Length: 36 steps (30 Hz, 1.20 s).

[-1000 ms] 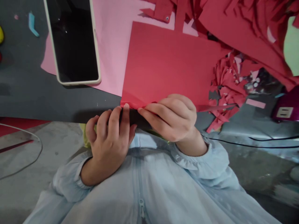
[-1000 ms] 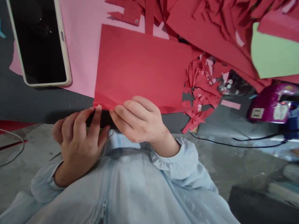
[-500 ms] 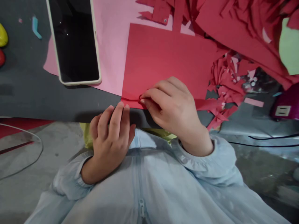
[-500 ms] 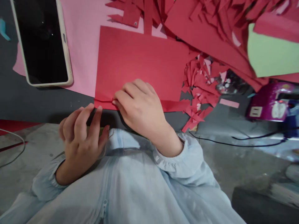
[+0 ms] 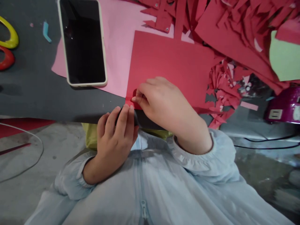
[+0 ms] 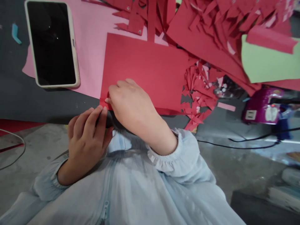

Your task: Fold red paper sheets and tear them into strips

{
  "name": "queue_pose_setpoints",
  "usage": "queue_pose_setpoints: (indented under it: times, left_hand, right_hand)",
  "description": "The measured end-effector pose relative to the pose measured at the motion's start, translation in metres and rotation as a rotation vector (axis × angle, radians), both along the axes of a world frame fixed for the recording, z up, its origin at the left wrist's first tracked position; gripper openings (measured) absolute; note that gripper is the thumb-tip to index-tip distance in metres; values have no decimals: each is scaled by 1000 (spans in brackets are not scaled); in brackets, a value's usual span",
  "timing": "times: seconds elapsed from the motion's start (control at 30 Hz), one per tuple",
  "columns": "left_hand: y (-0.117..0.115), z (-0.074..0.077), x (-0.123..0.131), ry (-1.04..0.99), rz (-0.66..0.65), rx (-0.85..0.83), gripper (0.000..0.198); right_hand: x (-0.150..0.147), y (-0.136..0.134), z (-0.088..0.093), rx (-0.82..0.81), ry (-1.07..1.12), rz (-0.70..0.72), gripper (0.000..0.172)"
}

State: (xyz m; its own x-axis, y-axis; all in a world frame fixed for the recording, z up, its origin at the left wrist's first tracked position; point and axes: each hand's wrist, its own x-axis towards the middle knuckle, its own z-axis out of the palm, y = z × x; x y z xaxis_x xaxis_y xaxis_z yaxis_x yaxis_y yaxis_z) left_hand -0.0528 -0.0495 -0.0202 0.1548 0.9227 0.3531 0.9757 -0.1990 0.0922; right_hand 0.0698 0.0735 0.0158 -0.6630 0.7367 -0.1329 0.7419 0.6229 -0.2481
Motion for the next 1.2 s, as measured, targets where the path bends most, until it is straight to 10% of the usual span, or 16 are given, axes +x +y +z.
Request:
queue_pose_setpoints:
  times: [1.2]
  left_hand:
    - [4, 5, 10, 197, 2, -61, 49]
  right_hand:
    - [22, 4, 11, 45, -141, -22, 21]
